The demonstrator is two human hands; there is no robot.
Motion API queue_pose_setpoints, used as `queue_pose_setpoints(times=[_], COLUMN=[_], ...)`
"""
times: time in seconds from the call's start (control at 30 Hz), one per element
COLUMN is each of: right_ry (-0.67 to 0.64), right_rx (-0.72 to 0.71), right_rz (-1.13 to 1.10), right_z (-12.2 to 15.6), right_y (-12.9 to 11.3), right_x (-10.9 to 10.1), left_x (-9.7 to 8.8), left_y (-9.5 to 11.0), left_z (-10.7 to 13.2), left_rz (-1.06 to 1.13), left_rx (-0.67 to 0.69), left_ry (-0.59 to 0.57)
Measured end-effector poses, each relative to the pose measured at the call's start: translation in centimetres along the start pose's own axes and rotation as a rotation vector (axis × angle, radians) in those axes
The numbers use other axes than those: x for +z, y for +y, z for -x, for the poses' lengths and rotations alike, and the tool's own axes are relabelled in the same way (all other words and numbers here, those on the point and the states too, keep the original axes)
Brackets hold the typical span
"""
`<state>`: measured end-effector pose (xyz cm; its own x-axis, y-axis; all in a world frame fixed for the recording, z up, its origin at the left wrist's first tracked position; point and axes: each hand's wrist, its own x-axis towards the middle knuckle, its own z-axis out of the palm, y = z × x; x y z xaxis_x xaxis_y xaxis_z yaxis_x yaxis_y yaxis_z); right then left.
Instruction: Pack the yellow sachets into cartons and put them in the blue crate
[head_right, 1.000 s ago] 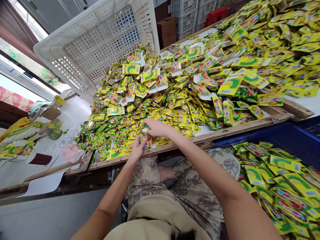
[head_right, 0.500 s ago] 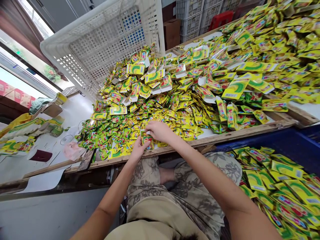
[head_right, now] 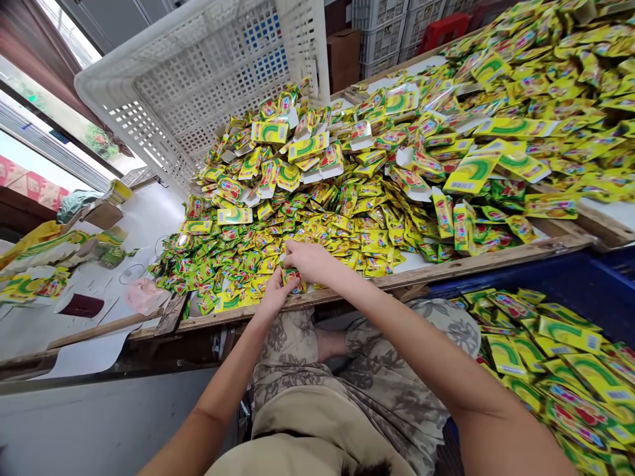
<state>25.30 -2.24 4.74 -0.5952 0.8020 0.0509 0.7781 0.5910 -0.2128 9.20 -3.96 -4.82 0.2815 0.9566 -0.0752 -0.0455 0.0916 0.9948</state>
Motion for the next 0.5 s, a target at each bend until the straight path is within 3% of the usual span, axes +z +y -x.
queue_pose_setpoints(times=[0.17, 0.5], right_ry=[-0.019, -0.054], right_rx=[0.076, 0.143], right_rz=[0.094, 0.033], right_z=[0.41, 0.69], right_y=[-0.12, -0.07], right_x=[0.19, -0.42], left_x=[0.22, 0.42], left_y=[0.64, 0.25], left_z=[0.21, -0.03], left_rz=[0.033, -0.091], left_rx=[-0.020, 0.037], left_ry=[-0.011, 0.018])
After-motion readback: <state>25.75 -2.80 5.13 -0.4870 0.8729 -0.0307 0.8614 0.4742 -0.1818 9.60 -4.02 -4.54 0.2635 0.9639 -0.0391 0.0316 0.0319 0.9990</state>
